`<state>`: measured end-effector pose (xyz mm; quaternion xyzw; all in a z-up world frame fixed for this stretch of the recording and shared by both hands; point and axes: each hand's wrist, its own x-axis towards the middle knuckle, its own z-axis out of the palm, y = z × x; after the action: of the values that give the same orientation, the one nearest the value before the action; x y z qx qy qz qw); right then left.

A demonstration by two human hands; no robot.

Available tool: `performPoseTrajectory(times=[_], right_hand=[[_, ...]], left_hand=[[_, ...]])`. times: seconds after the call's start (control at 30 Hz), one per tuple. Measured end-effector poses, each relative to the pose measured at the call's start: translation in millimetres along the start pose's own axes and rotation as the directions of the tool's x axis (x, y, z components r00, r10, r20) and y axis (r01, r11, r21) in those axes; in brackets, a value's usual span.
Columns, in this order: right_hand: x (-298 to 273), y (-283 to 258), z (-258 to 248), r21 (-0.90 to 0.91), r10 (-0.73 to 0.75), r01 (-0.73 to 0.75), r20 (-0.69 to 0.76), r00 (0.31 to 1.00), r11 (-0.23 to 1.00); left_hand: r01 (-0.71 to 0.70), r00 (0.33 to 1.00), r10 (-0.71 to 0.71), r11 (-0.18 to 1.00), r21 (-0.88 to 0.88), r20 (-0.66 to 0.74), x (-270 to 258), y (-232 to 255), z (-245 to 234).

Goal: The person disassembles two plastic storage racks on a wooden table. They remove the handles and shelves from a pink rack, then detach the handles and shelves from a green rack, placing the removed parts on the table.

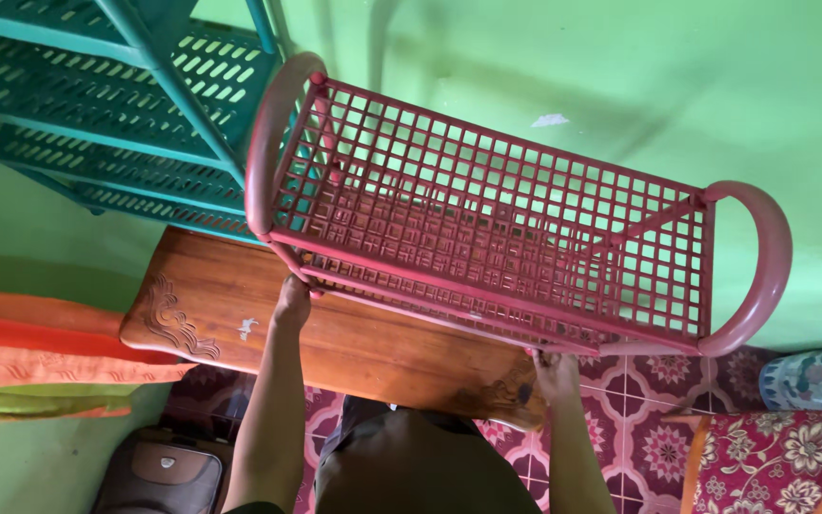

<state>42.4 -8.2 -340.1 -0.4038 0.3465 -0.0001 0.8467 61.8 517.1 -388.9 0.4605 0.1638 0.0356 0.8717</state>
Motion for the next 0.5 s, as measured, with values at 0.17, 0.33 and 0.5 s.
performPoseTrajectory(times=[0.17,0.33,0.5], right_hand=[[4.4,0.2,0.9,0.062,-0.046,0.038,0.141,0.989,0.997],[5.5,-3.2,0.2,-0.004,-0.059,0.059,0.049,0.997,0.998],[2.0,-8.1,-4.7,-0.016,-0.076,0.076,-0.061,0.995,0.997]], left_hand=[[-0.043,0.997,0.044,0.999,-0.009,0.063,-3.3,-0.6,-7.3],[0.047,0.999,-0.047,0.999,-0.011,0.019,0.6,-0.8,-11.4],[0.033,0.999,-0.033,0.999,-0.034,0.019,-4.5,-6.2,-15.1]])
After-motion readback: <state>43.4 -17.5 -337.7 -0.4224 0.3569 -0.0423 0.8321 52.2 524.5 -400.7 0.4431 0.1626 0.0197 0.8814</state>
